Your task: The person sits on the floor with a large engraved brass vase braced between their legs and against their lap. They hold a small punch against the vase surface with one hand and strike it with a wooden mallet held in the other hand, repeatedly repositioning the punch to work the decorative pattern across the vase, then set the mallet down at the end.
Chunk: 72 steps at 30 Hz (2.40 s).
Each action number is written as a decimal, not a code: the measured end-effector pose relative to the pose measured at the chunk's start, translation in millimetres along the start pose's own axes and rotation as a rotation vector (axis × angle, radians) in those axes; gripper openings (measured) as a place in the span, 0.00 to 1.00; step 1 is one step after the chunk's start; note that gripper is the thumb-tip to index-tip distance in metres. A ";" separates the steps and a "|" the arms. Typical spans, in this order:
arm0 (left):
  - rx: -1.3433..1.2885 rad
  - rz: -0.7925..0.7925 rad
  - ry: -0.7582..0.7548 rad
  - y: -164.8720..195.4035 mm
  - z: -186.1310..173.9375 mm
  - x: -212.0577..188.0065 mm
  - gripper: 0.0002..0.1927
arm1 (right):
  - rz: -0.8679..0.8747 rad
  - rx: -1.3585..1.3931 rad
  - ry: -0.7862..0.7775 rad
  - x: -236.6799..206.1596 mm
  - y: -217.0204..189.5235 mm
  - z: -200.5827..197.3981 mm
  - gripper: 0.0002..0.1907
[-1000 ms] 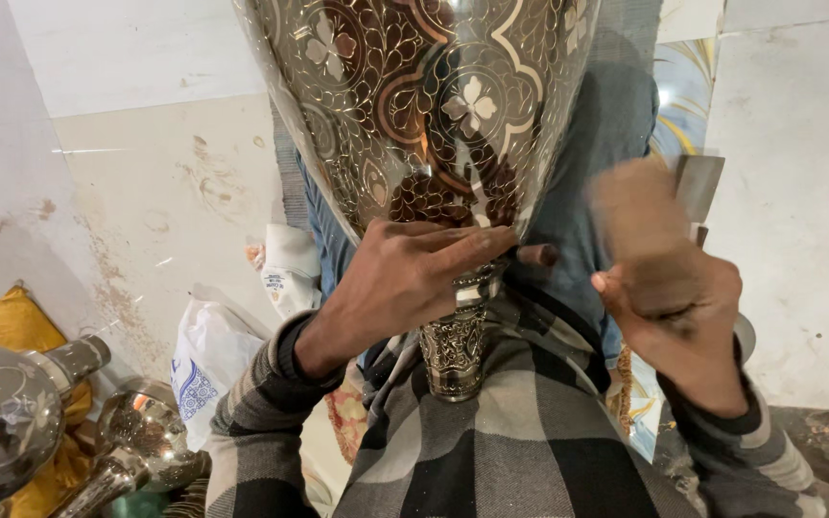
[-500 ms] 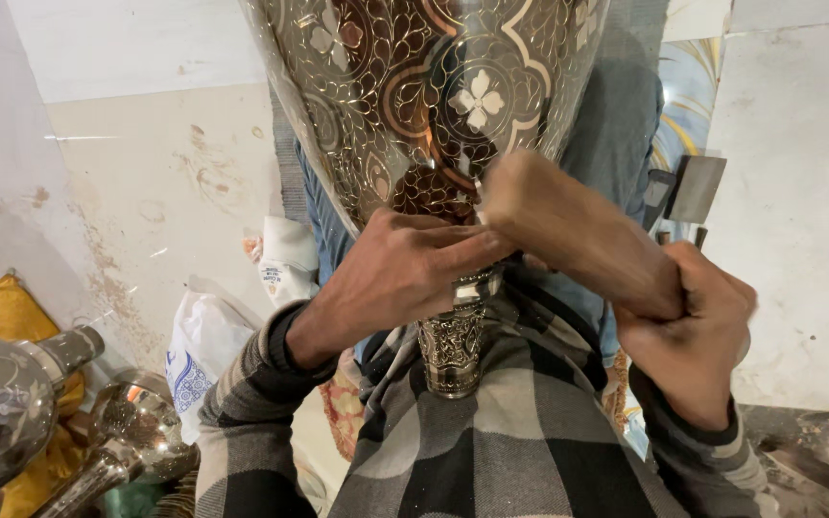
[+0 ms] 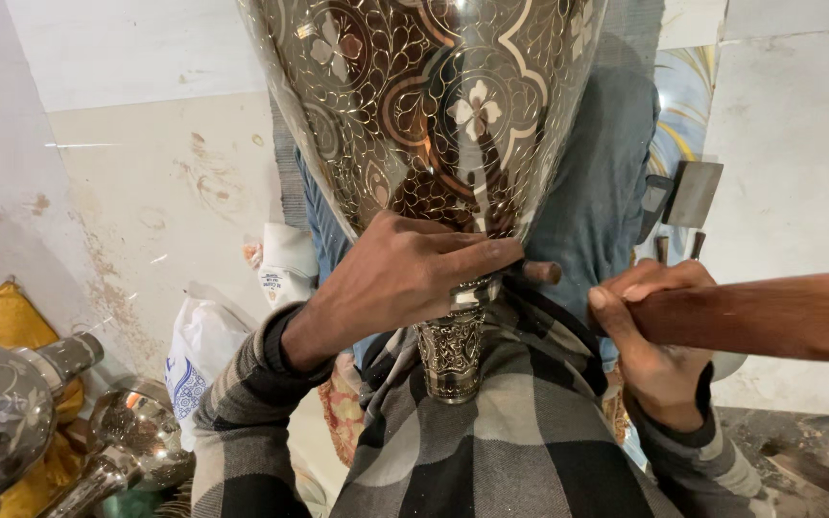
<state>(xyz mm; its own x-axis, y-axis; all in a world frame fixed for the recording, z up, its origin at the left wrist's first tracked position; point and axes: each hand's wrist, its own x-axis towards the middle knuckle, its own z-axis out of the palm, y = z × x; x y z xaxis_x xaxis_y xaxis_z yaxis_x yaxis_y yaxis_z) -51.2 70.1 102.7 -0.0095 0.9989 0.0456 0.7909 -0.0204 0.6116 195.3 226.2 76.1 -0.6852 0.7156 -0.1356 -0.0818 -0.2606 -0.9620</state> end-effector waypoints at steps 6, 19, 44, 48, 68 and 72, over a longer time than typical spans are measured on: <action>-0.001 0.000 0.007 2.2 -1.0 2.7 0.22 | -0.137 -0.323 -0.027 -6.3 19.1 -16.9 0.12; 0.015 -0.054 -0.132 0.7 -8.0 3.8 0.18 | 0.011 -0.687 -0.053 0.9 -6.1 4.7 0.15; -0.377 -0.412 1.109 42.8 61.0 -17.5 0.13 | 0.124 -0.688 -0.208 12.1 -13.2 17.6 0.17; -0.249 -0.387 1.089 41.7 65.8 -18.8 0.13 | -0.203 -0.970 -0.395 47.4 -63.6 32.0 0.21; -0.161 -0.413 1.109 27.0 77.9 -23.5 0.12 | -0.320 -1.708 -0.866 110.8 -147.8 100.9 0.16; -0.204 -0.414 1.069 29.9 73.4 -23.6 0.10 | -0.371 -1.527 -0.862 109.6 -147.8 102.8 0.21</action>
<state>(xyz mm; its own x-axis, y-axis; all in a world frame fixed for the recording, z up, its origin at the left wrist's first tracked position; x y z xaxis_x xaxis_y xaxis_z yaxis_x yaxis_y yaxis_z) 17.6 49.0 62.0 -0.8320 0.3886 0.3960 0.4945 0.1959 0.8468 57.8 276.6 227.9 -0.9756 -0.0448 -0.2150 0.0278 0.9459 -0.3234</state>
